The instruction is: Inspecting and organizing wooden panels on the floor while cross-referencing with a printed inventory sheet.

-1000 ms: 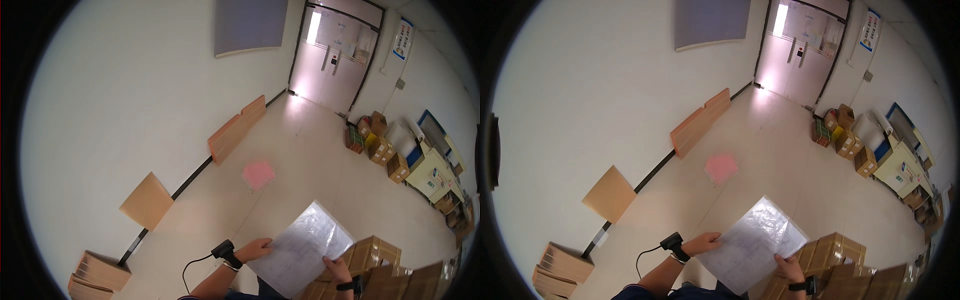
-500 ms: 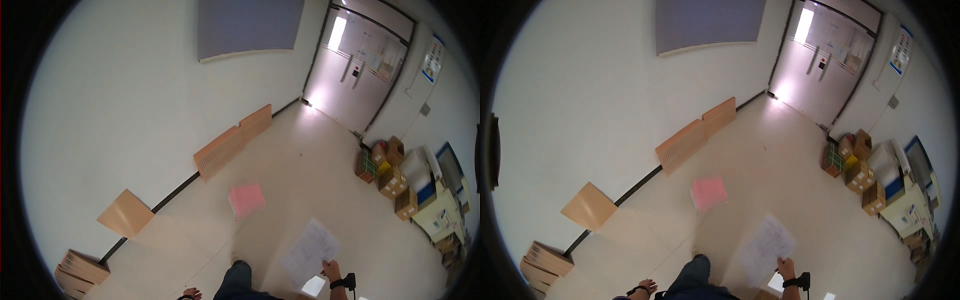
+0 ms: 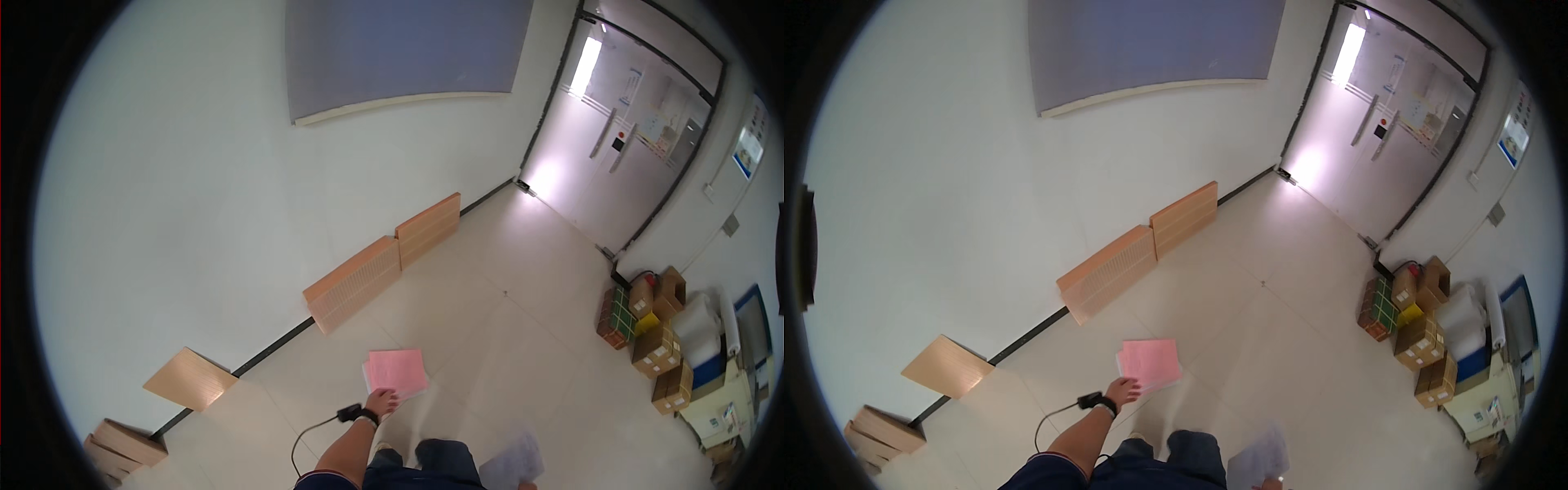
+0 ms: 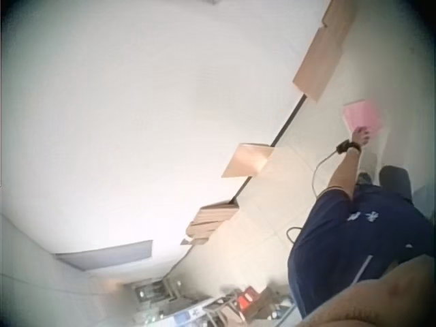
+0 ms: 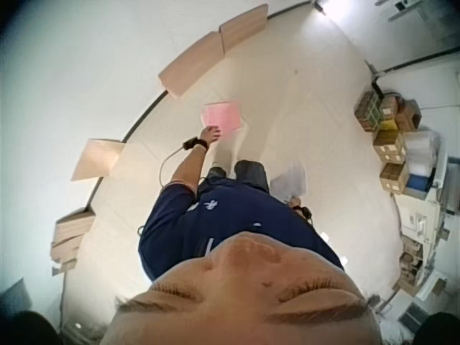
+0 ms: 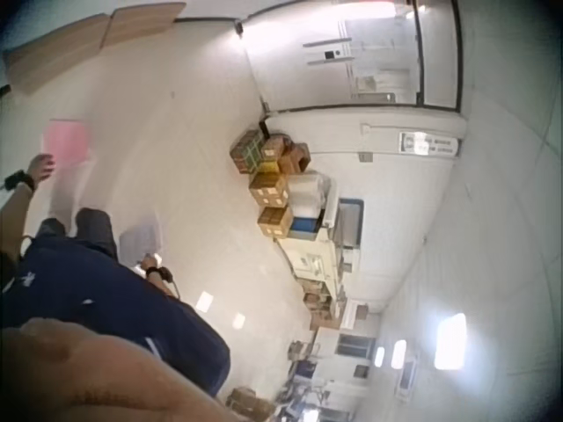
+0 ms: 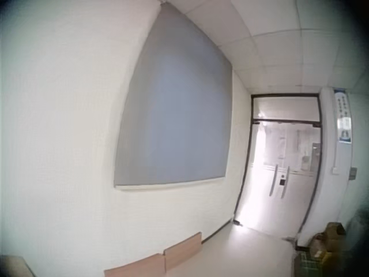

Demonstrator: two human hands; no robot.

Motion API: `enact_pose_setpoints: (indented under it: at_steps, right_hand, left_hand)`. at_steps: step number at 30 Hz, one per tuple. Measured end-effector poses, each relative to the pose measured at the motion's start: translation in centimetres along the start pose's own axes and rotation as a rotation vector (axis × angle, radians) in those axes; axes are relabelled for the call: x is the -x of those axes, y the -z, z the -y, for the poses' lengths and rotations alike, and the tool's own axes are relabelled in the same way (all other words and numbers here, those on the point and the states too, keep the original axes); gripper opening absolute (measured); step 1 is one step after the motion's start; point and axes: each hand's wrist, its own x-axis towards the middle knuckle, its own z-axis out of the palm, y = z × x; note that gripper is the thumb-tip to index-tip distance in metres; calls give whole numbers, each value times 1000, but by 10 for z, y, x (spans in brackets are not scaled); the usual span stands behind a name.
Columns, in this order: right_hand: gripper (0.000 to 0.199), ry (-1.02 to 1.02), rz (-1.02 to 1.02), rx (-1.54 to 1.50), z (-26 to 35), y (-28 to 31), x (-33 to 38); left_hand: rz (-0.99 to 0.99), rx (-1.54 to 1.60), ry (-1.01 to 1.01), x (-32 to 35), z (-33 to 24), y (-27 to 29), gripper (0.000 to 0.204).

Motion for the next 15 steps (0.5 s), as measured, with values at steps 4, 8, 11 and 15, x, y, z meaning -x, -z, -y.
enact_pose_setpoints:
  at_steps: [4, 8, 11, 15]
  right_hand:
    - [38, 133, 26, 434, 92, 10, -75]
    - [37, 293, 82, 911, 206, 30, -162]
    - [37, 378, 102, 1251, 272, 49, -197]
    - [17, 434, -62, 423, 445, -21, -176]
  left_hand:
    - [62, -127, -127, -62, -49, -84, 22]
    - [-6, -43, 28, -122, -12, -80, 24]
    - [-265, 52, 308, -127, 30, -83, 25]
    - [-527, 298, 391, -106, 44, -104, 27]
